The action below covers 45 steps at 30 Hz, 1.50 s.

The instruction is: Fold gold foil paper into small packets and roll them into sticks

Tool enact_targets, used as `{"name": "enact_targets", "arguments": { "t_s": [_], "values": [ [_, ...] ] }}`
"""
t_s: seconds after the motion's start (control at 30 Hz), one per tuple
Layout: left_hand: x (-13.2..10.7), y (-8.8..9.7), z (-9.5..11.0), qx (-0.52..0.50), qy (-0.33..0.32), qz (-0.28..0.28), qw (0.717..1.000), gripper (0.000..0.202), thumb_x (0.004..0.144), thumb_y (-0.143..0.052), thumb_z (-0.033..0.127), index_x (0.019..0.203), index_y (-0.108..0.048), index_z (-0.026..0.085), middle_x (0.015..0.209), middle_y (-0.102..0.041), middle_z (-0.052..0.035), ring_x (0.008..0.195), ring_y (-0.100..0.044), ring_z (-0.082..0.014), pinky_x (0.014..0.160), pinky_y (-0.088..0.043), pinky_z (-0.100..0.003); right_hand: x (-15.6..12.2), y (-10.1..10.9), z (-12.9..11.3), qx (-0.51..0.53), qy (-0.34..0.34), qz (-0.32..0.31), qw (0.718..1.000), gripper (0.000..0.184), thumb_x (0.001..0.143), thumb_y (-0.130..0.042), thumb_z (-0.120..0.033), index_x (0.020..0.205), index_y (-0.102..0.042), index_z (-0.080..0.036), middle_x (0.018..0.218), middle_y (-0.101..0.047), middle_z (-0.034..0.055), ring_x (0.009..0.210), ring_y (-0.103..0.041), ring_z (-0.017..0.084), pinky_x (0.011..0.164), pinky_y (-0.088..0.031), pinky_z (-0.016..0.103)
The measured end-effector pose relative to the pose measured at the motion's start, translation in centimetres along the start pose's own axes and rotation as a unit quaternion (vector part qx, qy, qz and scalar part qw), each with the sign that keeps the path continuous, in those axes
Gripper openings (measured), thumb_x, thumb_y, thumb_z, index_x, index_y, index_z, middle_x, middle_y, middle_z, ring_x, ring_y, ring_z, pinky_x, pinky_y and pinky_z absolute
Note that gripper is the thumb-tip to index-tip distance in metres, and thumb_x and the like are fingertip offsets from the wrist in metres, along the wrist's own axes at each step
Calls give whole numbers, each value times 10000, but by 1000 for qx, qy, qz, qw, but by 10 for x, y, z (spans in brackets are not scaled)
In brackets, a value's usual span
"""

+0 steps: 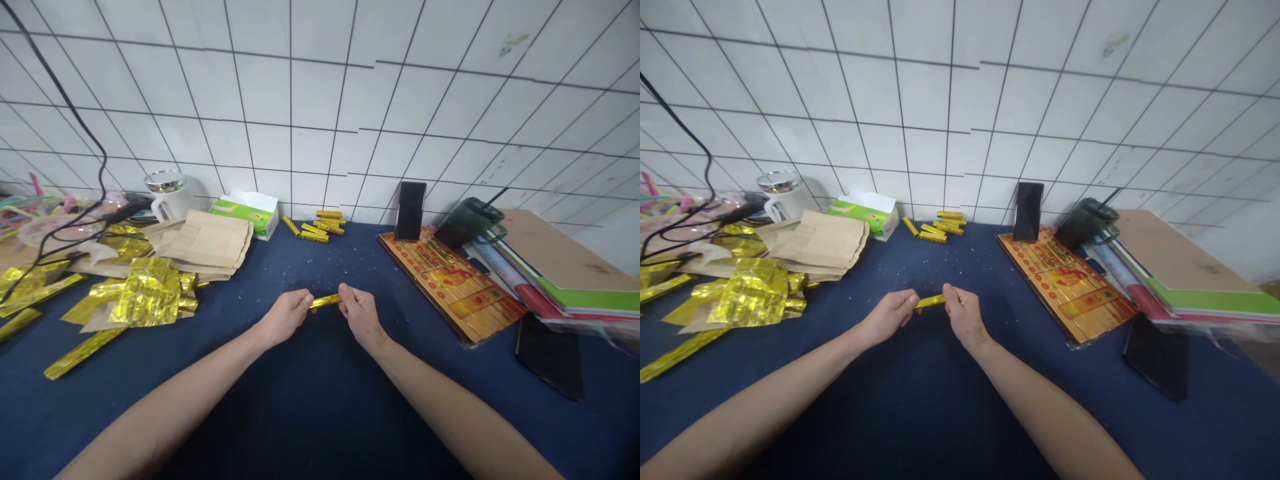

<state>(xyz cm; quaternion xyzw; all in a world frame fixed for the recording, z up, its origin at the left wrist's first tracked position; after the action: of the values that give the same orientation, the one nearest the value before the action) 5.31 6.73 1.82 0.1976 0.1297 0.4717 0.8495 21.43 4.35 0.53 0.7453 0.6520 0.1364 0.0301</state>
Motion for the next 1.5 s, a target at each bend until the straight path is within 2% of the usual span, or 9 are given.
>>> {"name": "enact_targets", "arguments": {
  "t_s": [0.2,0.33,0.43,0.53,0.63,0.8,0.97,1.13,1.5],
  "values": [
    [1,7,-4,28,-12,76,997,351,847,-344,395,602,-464,174,502,-396,45,473,-365,-97,481,-265,-208,0,1,-1,5,3,-11,1000,489,855,-389,-511,479,-358,-199,444,-329,-52,421,-297,81,438,-252,241],
    [2,12,-6,26,-7,134,991,335,845,-346,392,607,-446,180,494,-382,47,477,-361,-104,486,-254,-214,1,2,-3,16,5,-69,997,481,842,-373,-548,511,-391,-198,455,-340,-55,417,-307,81,423,-251,234],
    [1,6,-6,6,0,165,986,382,877,-245,419,627,-413,184,491,-340,54,455,-326,-100,462,-250,-211,2,0,-5,10,10,-117,993,442,766,-510,-545,519,-405,-194,481,-339,-62,445,-309,78,440,-249,230],
    [-4,-11,-1,-6,-15,134,991,373,872,-259,402,598,-385,183,500,-343,54,465,-324,-91,462,-265,-203,0,-5,-8,-45,14,-175,983,410,704,-611,-489,510,-411,-189,496,-335,-66,479,-310,79,464,-246,231],
    [-9,-24,5,3,-36,96,995,282,833,-336,294,576,-352,178,533,-378,51,511,-343,-85,491,-273,-196,-3,-9,-13,-73,23,-222,972,408,754,-563,-451,511,-361,-194,507,-308,-68,488,-294,78,466,-238,232],
    [-11,-27,4,27,-46,69,996,203,794,-330,174,593,-355,177,540,-400,54,517,-358,-84,507,-270,-200,-6,-10,-16,-27,7,-244,969,415,815,-487,-418,508,-318,-196,523,-278,-63,487,-269,76,463,-225,241],
    [-9,-24,5,40,-49,55,996,263,846,-323,238,593,-366,179,546,-419,48,517,-386,-90,510,-287,-204,-7,-8,-15,-12,-5,-234,972,417,828,-464,-433,508,-348,-193,514,-314,-58,488,-287,81,472,-240,244],
    [-9,-17,8,58,-47,63,995,346,888,-281,341,617,-423,180,557,-446,34,520,-420,-105,534,-306,-221,-6,-5,-13,0,-14,-162,987,476,855,-399,-460,461,-365,-195,455,-327,-50,453,-316,88,479,-260,255],
    [-6,-7,1,70,-37,76,994,346,884,-299,354,632,-463,183,524,-430,40,494,-412,-110,519,-289,-222,-1,-2,-1,22,-29,-84,996,530,836,-403,-533,428,-371,-196,401,-323,-51,401,-293,82,433,-238,251]
  ]
}}
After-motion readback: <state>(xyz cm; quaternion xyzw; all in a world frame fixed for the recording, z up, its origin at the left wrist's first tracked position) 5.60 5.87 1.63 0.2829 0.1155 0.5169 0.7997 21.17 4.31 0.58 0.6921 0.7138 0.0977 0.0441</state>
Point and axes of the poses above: each hand's wrist, its own x-axis towards the middle knuckle, its own y-axis out of the back of the hand, z = x × y, the point moved 2 cm from there along x, towards the middle knuckle
